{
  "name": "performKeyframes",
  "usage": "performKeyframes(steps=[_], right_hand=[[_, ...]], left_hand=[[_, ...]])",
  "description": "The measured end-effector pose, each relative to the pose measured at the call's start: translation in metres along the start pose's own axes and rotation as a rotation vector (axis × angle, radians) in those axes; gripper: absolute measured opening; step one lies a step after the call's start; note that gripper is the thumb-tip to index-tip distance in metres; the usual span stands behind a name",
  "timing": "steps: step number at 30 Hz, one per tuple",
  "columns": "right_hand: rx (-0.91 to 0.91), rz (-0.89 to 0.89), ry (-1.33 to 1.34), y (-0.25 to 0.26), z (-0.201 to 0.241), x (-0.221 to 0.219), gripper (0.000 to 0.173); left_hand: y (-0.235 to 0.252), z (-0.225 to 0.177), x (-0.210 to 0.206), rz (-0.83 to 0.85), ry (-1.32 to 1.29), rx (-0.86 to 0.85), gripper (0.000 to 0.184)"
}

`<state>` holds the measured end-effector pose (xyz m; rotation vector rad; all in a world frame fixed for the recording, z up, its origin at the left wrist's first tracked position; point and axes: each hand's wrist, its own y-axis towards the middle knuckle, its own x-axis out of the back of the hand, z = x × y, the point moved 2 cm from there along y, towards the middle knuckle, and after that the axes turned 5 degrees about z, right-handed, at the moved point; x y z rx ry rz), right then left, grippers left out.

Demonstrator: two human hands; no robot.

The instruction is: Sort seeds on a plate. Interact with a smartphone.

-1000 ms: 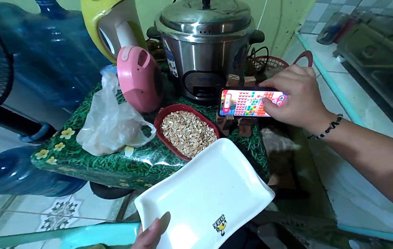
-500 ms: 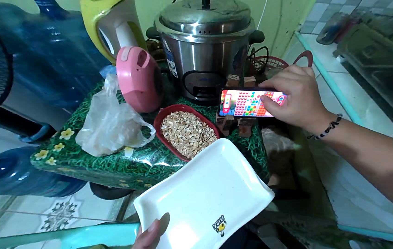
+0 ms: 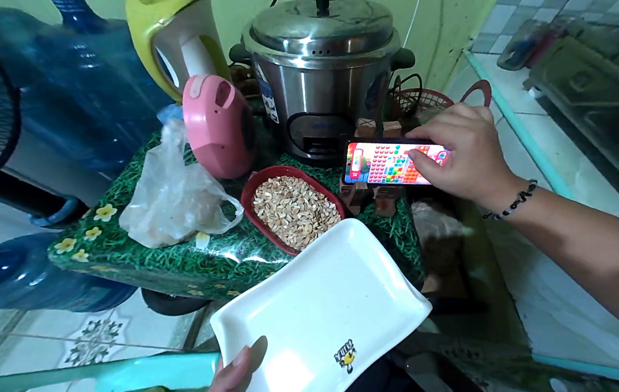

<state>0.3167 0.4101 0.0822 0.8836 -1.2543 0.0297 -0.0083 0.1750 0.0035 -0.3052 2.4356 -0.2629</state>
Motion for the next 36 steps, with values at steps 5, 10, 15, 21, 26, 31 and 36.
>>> performKeyframes(steps=[5,10,15,21,26,31,36], right_hand=[[0.0,0.005,0.012,0.0,-0.001,0.001,0.032],[0.008,0.021,0.014,0.0,-0.003,0.002,0.036],[0.02,0.012,0.011,-0.001,-0.003,0.003,0.037],[0.014,0.027,0.009,-0.001,-0.005,0.004,0.038],[0.031,0.033,0.005,-0.002,-0.009,0.006,0.038],[0.041,0.033,0.014,-0.002,-0.01,0.007,0.039],[0.037,0.038,0.019,-0.003,-0.011,0.006,0.04]], left_hand=[[0.0,0.0,-0.001,-0.004,0.018,-0.004,0.028],[0.0,0.0,0.0,0.006,0.0,-0.002,0.027],[0.0,0.0,-0.001,-0.009,0.018,0.006,0.027],[0.0,0.0,-0.001,-0.001,0.007,0.002,0.027],[0.001,0.0,0.0,0.007,0.001,0.001,0.027],[0.0,0.0,-0.001,-0.015,0.008,0.004,0.027],[0.0,0.0,-0.002,-0.023,0.005,0.007,0.027]])
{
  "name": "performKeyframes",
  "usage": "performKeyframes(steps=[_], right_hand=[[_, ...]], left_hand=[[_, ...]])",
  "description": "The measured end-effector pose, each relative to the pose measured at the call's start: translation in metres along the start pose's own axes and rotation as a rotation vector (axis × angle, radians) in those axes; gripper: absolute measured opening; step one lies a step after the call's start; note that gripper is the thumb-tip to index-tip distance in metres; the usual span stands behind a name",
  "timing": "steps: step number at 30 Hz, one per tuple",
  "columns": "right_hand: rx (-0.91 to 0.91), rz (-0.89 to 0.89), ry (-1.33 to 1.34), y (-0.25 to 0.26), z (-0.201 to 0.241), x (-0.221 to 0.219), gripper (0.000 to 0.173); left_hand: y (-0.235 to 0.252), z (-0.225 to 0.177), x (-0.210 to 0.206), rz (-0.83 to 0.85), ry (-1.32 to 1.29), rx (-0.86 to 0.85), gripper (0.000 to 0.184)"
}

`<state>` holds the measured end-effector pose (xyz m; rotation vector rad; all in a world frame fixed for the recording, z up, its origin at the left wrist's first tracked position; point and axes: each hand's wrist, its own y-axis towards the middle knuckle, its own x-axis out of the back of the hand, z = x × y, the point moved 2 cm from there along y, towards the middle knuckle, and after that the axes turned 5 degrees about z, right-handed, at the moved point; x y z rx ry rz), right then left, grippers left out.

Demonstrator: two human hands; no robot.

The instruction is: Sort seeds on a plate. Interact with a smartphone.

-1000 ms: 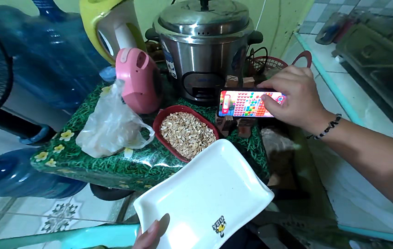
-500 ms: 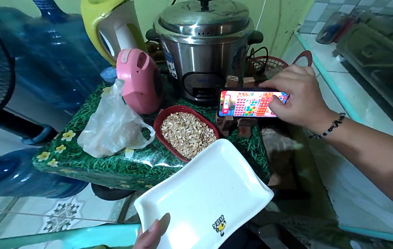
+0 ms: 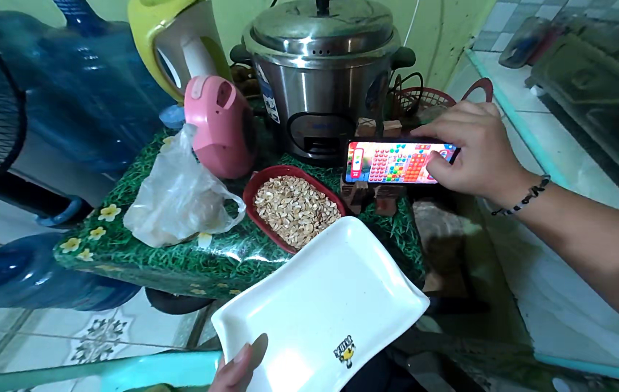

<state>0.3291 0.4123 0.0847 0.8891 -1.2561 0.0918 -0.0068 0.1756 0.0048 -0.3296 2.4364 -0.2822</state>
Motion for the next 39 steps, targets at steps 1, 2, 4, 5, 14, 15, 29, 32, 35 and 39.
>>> performKeyframes(steps=[1,2,4,5,14,15,29,32,35,39], right_hand=[[-0.001,0.001,-0.002,0.0,0.0002,-0.0004,0.04],[-0.002,0.001,-0.004,-0.0001,0.0002,-0.0011,0.04],[-0.007,-0.002,-0.003,-0.0005,0.0006,-0.0026,0.04],[-0.007,-0.005,0.0,-0.0005,0.0013,-0.0032,0.04],[0.001,-0.007,-0.003,-0.0005,0.0039,-0.0038,0.04],[0.0,-0.006,-0.002,-0.0004,0.0041,-0.0036,0.04],[-0.002,-0.016,-0.02,0.0004,0.0057,-0.0032,0.037],[-0.004,-0.019,-0.02,0.0001,0.0052,-0.004,0.037],[-0.01,-0.017,-0.021,-0.0001,0.0053,-0.0038,0.037],[-0.011,-0.014,-0.025,-0.0001,0.0051,-0.0042,0.038]], left_hand=[[-0.0001,0.0,0.0001,-0.002,0.0,-0.001,0.027],[-0.0002,-0.0001,0.0002,-0.002,0.0,-0.002,0.027],[-0.0002,-0.0001,0.0003,-0.001,-0.001,-0.007,0.027],[-0.0002,0.0001,0.0004,0.0,-0.002,-0.008,0.027],[-0.0002,0.0002,0.0004,-0.012,-0.002,0.0,0.027],[-0.0001,0.0002,0.0007,-0.011,-0.003,0.0,0.027],[-0.0001,-0.0005,-0.0001,-0.017,0.024,0.006,0.03],[0.0004,0.0002,0.002,-0.006,0.013,0.01,0.026],[0.0005,0.0025,0.0083,0.066,-0.078,0.002,0.022],[0.0001,0.001,0.0011,-0.008,0.001,-0.005,0.026]])
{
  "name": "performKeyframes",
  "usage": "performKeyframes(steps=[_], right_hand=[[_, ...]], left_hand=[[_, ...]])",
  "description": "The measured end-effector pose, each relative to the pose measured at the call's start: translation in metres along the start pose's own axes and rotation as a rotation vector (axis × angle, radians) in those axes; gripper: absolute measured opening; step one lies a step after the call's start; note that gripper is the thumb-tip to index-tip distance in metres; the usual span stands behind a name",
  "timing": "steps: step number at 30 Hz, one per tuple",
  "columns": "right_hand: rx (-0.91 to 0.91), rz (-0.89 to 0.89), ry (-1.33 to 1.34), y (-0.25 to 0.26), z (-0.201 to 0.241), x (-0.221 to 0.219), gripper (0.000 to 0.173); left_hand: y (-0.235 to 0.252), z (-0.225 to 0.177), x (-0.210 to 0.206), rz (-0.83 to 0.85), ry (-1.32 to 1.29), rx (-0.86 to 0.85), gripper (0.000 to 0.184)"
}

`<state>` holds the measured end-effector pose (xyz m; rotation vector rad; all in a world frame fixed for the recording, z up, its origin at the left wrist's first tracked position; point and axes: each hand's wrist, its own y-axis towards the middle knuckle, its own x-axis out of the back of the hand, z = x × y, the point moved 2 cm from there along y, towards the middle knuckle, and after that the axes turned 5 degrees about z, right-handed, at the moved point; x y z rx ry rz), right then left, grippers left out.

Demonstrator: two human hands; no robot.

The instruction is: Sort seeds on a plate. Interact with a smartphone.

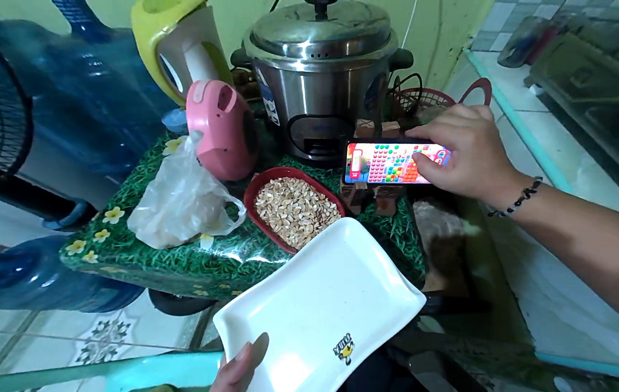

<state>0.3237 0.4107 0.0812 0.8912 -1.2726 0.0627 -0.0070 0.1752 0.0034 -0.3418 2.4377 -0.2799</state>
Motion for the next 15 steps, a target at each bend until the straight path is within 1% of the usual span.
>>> performKeyframes(steps=[15], right_hand=[[-0.017,-0.015,-0.011,0.0021,0.0023,-0.0013,0.041]], left_hand=[[0.0001,-0.0001,-0.0006,0.005,-0.001,-0.002,0.026]])
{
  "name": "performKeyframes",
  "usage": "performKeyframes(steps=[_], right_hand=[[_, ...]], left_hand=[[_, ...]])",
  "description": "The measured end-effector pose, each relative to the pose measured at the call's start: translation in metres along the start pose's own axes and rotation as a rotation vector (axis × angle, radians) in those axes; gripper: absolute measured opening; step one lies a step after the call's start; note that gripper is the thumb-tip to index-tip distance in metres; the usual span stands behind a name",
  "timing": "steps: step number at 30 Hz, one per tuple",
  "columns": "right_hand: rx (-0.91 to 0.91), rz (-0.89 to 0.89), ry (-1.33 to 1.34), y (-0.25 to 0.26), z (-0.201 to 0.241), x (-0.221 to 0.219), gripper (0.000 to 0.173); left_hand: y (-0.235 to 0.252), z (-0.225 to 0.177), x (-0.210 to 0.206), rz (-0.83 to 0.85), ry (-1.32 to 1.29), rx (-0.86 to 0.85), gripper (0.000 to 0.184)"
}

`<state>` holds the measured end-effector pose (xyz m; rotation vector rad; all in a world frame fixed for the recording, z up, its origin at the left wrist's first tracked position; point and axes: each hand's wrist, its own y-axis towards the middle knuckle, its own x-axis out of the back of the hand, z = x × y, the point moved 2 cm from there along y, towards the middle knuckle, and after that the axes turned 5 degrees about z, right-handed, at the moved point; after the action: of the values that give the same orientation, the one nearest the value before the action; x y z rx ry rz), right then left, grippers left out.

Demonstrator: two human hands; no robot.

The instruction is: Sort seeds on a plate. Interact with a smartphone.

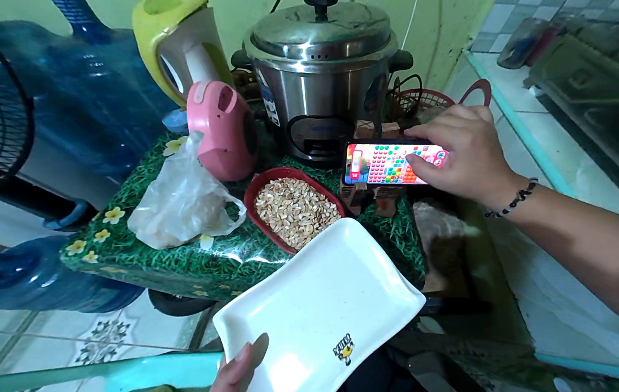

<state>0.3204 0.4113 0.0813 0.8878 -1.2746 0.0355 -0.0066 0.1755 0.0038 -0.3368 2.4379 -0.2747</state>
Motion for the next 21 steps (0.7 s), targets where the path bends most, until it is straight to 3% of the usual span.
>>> performKeyframes(steps=[21], right_hand=[[0.004,0.001,-0.023,0.0015,0.0048,-0.0025,0.049]], left_hand=[[-0.0003,-0.0006,-0.0003,0.001,-0.006,0.002,0.026]])
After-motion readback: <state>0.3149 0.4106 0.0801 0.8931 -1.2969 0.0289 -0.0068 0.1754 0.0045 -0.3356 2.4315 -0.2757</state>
